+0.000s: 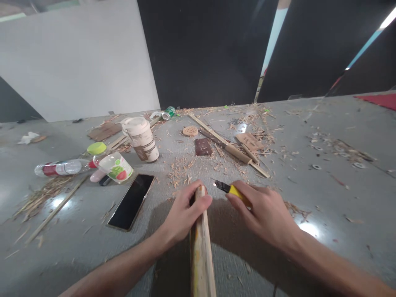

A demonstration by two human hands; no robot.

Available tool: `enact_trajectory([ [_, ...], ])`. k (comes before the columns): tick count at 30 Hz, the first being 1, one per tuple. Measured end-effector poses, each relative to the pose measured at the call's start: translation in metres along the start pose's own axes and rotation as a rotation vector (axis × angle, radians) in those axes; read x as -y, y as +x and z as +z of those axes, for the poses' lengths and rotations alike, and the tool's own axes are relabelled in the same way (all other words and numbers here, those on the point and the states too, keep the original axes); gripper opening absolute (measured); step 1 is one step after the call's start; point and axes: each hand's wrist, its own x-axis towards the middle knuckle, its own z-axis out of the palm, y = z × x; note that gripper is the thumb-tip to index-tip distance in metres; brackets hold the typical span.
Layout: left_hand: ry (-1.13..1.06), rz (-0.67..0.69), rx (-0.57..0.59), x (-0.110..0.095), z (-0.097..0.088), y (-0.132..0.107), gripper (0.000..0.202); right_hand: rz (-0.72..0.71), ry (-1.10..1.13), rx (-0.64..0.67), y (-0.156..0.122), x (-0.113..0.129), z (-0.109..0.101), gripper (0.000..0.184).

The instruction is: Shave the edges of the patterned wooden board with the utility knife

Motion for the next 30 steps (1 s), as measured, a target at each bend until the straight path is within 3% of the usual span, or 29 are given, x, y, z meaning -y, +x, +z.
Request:
enact_trajectory([
  [4, -0.014, 0.051, -0.070, 0.003, -0.003, 0.002, 0.043, 0.026, 0.112, 0.028, 0.001, -0.001, 0.001, 0.038],
  [9, -0.046, 0.090, -0.488, 0.011, -0.013, 0.010, 0.039, 0.112, 0.290, 0.055, 0.005, -0.003, 0.000, 0.042],
  [12, -0.053, 0.069, -0.627, 0.015, -0.016, 0.013, 0.038, 0.233, 0.429, 0.051, 0.010, -0.008, 0.001, 0.048],
  [18, -0.012, 0.008, -0.663, 0.014, -0.015, 0.013, 0.040, 0.420, 0.704, -0.017, 0.012, -0.022, 0.008, 0.054],
  [30, -0.123, -0.053, -0.616, 0.017, -0.018, 0.015, 0.032, 0.363, 0.786, 0.004, 0.005, -0.016, 0.011, 0.050],
])
